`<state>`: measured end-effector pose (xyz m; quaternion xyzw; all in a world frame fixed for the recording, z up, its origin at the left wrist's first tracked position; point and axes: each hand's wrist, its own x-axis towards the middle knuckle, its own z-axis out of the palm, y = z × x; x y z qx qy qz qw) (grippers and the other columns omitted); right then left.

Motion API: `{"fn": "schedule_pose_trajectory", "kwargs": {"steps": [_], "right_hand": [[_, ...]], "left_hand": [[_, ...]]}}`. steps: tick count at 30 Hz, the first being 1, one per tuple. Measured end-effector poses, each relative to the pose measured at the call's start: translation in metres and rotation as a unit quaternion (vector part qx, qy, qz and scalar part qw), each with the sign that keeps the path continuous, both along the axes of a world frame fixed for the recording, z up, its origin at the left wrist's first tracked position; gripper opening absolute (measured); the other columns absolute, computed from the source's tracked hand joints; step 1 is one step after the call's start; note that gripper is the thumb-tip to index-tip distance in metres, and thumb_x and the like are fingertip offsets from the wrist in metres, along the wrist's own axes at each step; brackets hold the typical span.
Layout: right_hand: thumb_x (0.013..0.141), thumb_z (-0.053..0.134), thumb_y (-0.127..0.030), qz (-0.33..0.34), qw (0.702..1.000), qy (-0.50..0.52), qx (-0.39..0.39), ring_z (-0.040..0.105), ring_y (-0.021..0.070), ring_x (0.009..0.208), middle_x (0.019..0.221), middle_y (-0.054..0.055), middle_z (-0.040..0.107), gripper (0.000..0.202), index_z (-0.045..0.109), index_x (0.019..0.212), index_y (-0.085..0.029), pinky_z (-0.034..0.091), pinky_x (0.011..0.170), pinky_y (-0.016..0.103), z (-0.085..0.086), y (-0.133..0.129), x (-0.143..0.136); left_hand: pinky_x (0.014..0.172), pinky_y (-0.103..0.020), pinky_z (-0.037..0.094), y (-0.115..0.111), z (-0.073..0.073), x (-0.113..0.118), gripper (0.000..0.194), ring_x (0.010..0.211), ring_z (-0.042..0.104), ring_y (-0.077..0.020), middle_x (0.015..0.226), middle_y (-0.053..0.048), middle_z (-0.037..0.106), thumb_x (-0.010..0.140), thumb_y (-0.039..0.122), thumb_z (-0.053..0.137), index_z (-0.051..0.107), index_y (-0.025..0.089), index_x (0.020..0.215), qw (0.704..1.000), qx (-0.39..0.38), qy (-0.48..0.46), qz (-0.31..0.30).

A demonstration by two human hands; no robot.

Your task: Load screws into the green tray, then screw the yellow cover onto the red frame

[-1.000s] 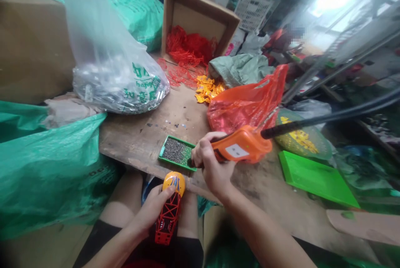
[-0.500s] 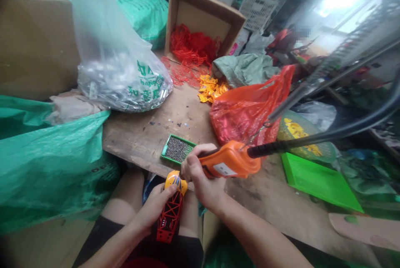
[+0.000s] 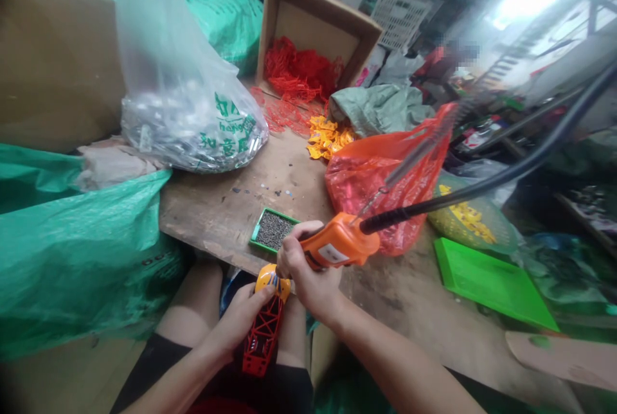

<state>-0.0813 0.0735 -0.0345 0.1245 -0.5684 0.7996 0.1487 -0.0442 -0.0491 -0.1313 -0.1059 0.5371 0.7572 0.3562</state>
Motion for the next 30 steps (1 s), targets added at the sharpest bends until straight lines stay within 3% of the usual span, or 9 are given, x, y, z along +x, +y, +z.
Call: {"fn": "schedule_pose_trajectory", "kwargs": {"steps": [8,18,23,26,30], "right_hand": [[0.094,0.086,-0.035,-0.039,0.996,-0.074,0.010,0.044,0.0072,0.037,0.052,-0.011,0.049,0.035,0.054,0.092,-0.022,0.045,0.037,0.017,0.002,-0.010,-0.009],[0.088,0.087,-0.047,-0.069,0.988,-0.128,0.050,0.043,0.0075,0.040,0.054,-0.010,0.049,0.042,0.053,0.092,-0.021,0.042,0.040,0.019,-0.001,-0.011,-0.026],[0.088,0.088,-0.047,-0.053,0.992,-0.103,0.052,0.042,0.0075,0.041,0.054,-0.011,0.047,0.042,0.055,0.091,-0.022,0.043,0.040,0.019,0.014,-0.003,-0.031],[0.088,0.089,-0.045,-0.102,0.993,-0.045,0.046,0.041,0.0066,0.041,0.053,-0.011,0.046,0.042,0.054,0.088,-0.022,0.042,0.042,0.019,0.024,0.008,-0.038],[0.086,0.090,-0.048,-0.167,0.985,-0.007,0.054,0.039,0.0062,0.041,0.053,-0.011,0.045,0.042,0.059,0.094,-0.021,0.039,0.042,0.019,0.016,0.027,-0.055]], "left_hand": [[0.076,-0.034,0.040,0.000,0.012,-0.001,0.113,0.081,0.053,-0.0179,0.087,-0.007,0.063,0.039,0.102,0.081,0.065,0.008,0.098,0.999,0.007,-0.031,0.003],[0.073,-0.031,0.041,0.000,0.006,0.000,0.105,0.078,0.054,-0.0154,0.083,-0.004,0.062,0.046,0.098,0.084,0.065,0.009,0.099,0.999,0.031,-0.022,0.015],[0.068,-0.028,0.040,0.001,0.008,-0.001,0.109,0.071,0.052,-0.0122,0.077,-0.003,0.064,0.034,0.098,0.086,0.068,0.007,0.093,0.999,0.009,-0.019,0.042],[0.064,-0.029,0.043,0.003,-0.001,0.000,0.109,0.067,0.054,-0.0131,0.074,-0.002,0.065,0.034,0.098,0.086,0.069,0.009,0.095,0.998,0.007,-0.030,0.050],[0.062,-0.029,0.045,0.004,-0.023,0.003,0.089,0.064,0.056,-0.0135,0.070,-0.003,0.064,0.057,0.094,0.082,0.067,0.012,0.089,0.999,0.016,0.013,0.042]]}}
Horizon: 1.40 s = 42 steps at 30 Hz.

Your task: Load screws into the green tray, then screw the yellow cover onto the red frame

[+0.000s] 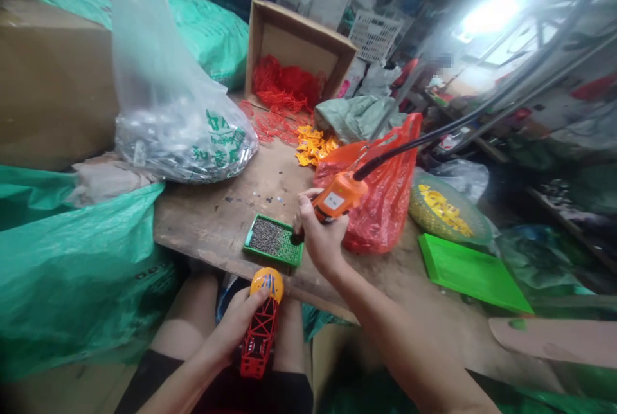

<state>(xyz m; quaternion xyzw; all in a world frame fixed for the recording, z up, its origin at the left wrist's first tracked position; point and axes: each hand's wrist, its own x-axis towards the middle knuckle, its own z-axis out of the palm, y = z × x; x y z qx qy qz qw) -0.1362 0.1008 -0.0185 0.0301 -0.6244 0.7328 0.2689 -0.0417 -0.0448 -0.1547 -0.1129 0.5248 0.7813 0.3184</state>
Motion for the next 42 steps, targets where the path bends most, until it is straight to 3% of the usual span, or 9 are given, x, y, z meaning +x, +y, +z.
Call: {"fn": "schedule_pose_trajectory", "kwargs": {"steps": [3,6,15,19,24,31,37,42], "right_hand": [[0.085,0.091,-0.050,-0.017,1.000,0.000,-0.008,0.039,0.0065,0.041,0.054,-0.011,0.045,0.045,0.059,0.095,-0.020,0.038,0.043,0.019,-0.014,0.010,-0.009],[0.084,0.091,-0.049,-0.018,1.000,0.003,-0.022,0.040,0.0063,0.042,0.055,-0.011,0.045,0.046,0.057,0.093,-0.021,0.037,0.044,0.019,-0.022,0.014,-0.012],[0.083,0.091,-0.051,-0.010,1.000,0.002,-0.026,0.040,0.0064,0.041,0.054,-0.012,0.044,0.047,0.056,0.093,-0.022,0.038,0.045,0.020,-0.027,0.015,-0.015],[0.084,0.092,-0.051,0.002,1.000,0.000,-0.028,0.040,0.0064,0.041,0.054,-0.011,0.045,0.047,0.055,0.091,-0.022,0.038,0.044,0.020,-0.029,0.015,-0.015],[0.084,0.091,-0.051,0.002,1.000,-0.004,-0.028,0.040,0.0064,0.040,0.053,-0.011,0.044,0.047,0.055,0.090,-0.021,0.037,0.043,0.020,-0.029,0.015,-0.014],[0.081,0.093,-0.052,-0.005,0.999,-0.014,-0.034,0.039,0.0062,0.040,0.054,-0.012,0.043,0.051,0.054,0.091,-0.022,0.037,0.043,0.019,-0.031,0.014,-0.015],[0.081,0.094,-0.049,-0.006,0.999,-0.001,-0.036,0.041,0.0065,0.041,0.054,-0.011,0.045,0.049,0.055,0.091,-0.022,0.039,0.044,0.020,-0.029,0.015,-0.013],[0.085,0.092,-0.045,0.009,0.999,0.013,-0.039,0.043,0.0069,0.040,0.053,-0.010,0.047,0.043,0.056,0.087,-0.021,0.040,0.041,0.019,-0.016,0.015,-0.006]], "left_hand": [[0.059,-0.031,0.047,-0.001,-0.011,0.001,0.083,0.059,0.058,-0.0169,0.067,-0.004,0.065,0.068,0.094,0.075,0.065,0.015,0.092,0.999,-0.004,0.014,-0.034],[0.059,-0.032,0.048,-0.001,-0.012,0.001,0.081,0.058,0.060,-0.0175,0.070,-0.005,0.067,0.071,0.091,0.075,0.063,0.015,0.095,0.999,-0.005,0.010,-0.035],[0.061,-0.032,0.051,-0.007,0.003,0.003,0.070,0.061,0.064,-0.0180,0.074,-0.005,0.069,0.082,0.079,0.074,0.062,0.014,0.105,0.999,0.005,0.001,-0.048],[0.058,-0.032,0.050,-0.007,0.006,0.003,0.075,0.058,0.062,-0.0180,0.074,-0.006,0.069,0.077,0.083,0.074,0.062,0.013,0.102,0.999,-0.006,0.000,-0.045],[0.062,-0.032,0.051,-0.008,0.010,0.002,0.063,0.062,0.064,-0.0170,0.078,-0.006,0.069,0.086,0.073,0.071,0.061,0.013,0.104,0.999,0.002,0.003,-0.051],[0.061,-0.031,0.050,-0.010,0.018,0.003,0.066,0.062,0.063,-0.0167,0.077,-0.004,0.068,0.083,0.076,0.073,0.060,0.014,0.103,0.999,0.005,-0.004,-0.052],[0.061,-0.032,0.050,-0.004,0.004,0.002,0.076,0.061,0.060,-0.0162,0.076,-0.004,0.067,0.073,0.084,0.076,0.062,0.015,0.101,0.999,-0.007,-0.007,-0.039],[0.060,-0.032,0.049,-0.002,-0.006,0.001,0.083,0.060,0.059,-0.0167,0.074,-0.005,0.067,0.070,0.089,0.076,0.063,0.014,0.102,0.999,-0.013,-0.006,-0.037]]}}
